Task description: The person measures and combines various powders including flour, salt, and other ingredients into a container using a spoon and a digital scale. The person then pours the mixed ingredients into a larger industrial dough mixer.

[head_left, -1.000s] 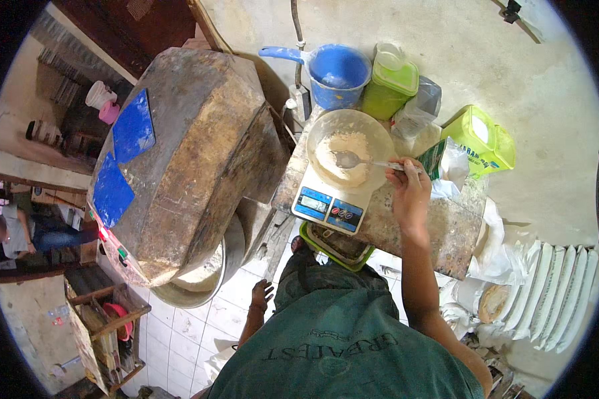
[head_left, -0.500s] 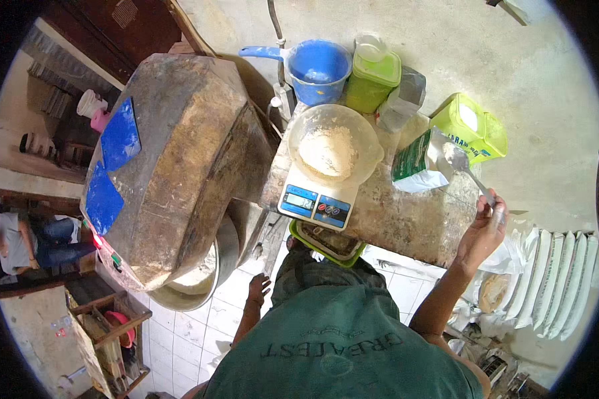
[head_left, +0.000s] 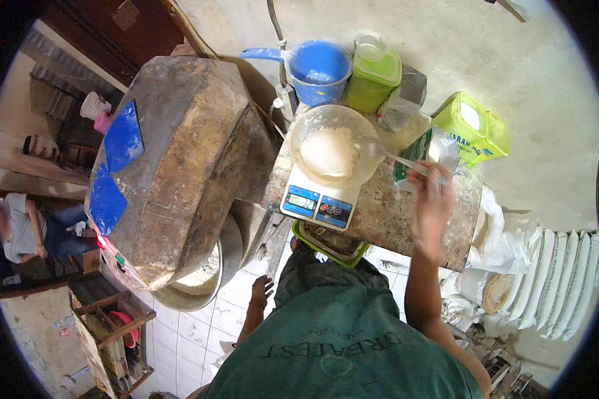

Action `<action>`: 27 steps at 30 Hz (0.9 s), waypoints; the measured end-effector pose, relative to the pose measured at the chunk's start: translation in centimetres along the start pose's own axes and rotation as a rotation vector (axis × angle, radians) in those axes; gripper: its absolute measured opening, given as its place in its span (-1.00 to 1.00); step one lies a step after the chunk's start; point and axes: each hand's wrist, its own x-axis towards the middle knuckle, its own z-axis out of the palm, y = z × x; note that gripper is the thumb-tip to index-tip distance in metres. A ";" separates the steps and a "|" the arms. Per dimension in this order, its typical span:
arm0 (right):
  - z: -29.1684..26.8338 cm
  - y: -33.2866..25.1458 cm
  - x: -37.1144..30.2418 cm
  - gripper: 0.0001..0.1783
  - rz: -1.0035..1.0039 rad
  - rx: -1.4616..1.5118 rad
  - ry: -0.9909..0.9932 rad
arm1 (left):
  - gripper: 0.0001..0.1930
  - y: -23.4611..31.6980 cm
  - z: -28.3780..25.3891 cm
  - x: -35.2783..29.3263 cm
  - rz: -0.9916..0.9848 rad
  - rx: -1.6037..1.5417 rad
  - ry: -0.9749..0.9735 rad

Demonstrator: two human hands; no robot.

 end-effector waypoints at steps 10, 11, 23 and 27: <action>3.1 5.6 3.1 -0.74 -0.022 -0.116 -0.032 | -0.59 -2.1 -1.3 0.1 0.000 -0.069 0.019; 3.2 5.8 3.3 -0.74 -0.022 -0.116 -0.037 | -0.59 -2.2 -1.3 0.0 -0.013 -0.070 0.025; 3.5 7.5 3.6 -0.75 0.084 0.035 -0.067 | -0.57 -2.2 -2.0 0.0 0.008 -0.090 0.014; 3.3 7.6 3.4 -0.75 0.128 0.099 -0.073 | -0.56 -2.3 -1.9 -0.2 0.031 -0.084 0.027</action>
